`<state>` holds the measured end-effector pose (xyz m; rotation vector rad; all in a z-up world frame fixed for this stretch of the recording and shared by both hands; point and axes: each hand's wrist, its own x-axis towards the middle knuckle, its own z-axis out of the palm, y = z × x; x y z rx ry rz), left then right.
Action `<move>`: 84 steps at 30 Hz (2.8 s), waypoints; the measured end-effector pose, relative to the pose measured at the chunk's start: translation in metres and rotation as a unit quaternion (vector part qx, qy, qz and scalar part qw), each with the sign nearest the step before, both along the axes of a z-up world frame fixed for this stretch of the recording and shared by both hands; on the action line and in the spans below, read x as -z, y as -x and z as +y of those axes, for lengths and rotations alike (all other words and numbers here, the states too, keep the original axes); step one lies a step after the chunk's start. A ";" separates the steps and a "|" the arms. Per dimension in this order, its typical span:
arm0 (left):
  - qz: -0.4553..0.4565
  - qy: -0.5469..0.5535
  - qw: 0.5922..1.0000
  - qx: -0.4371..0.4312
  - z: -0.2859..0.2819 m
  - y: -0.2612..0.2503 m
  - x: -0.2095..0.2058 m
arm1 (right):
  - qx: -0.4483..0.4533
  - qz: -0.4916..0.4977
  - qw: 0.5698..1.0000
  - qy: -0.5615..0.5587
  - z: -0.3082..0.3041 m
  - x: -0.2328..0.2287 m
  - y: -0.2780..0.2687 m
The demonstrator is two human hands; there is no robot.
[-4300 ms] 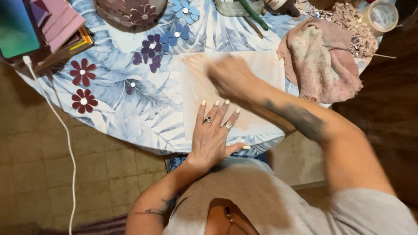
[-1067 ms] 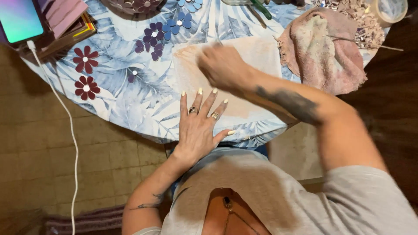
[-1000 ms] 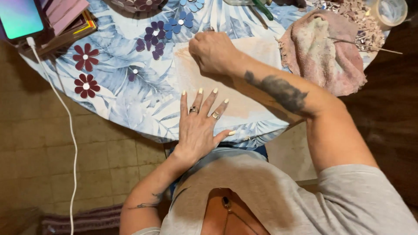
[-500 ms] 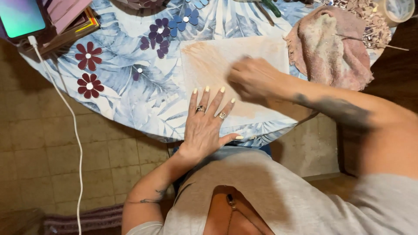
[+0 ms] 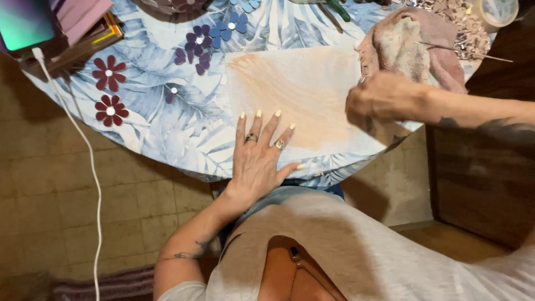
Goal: Sanding the edges of small mosaic tiles and a flat surface using sandpaper.
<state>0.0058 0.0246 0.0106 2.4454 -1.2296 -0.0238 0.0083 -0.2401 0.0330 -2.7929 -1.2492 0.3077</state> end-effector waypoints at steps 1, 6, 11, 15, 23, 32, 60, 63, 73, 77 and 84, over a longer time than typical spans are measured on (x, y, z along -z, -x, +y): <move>0.002 0.001 1.000 -0.001 -0.004 0.000 -0.001 | -0.001 0.002 1.000 0.001 -0.001 -0.007 0.000; 0.007 0.238 0.970 -0.057 -0.022 -0.006 -0.006 | 0.176 0.238 0.897 -0.327 0.040 -0.008 0.002; 0.004 0.295 0.954 -0.055 -0.032 -0.008 0.000 | 0.185 0.246 0.848 -0.431 0.053 -0.003 0.008; -0.020 0.317 0.947 -0.050 -0.032 -0.009 -0.006 | 0.211 0.263 0.823 -0.456 0.051 0.006 0.010; -0.077 0.317 0.943 -0.061 -0.037 -0.008 -0.002 | 0.255 0.251 0.824 -0.439 0.060 -0.007 0.018; -0.022 0.050 0.998 -0.015 -0.007 0.003 -0.008 | 0.181 -0.199 0.963 -0.020 0.013 0.030 0.042; -0.011 0.028 1.000 0.007 -0.003 0.002 0.016 | 0.180 -0.180 0.961 -0.109 0.085 0.072 -0.076; 0.000 0.027 1.000 -0.001 -0.003 0.004 0.012 | 0.154 -0.279 0.940 -0.122 0.087 0.091 -0.125; -0.006 0.026 1.000 0.009 -0.002 0.002 0.011 | -0.066 -0.071 0.984 0.149 -0.036 0.008 0.013; -0.001 0.055 0.998 0.006 -0.002 -0.003 0.010 | 0.090 0.041 0.992 0.083 -0.003 -0.009 -0.008; -0.008 0.272 0.960 -0.058 -0.021 -0.013 -0.001 | 0.237 0.245 0.872 -0.352 0.043 0.004 0.011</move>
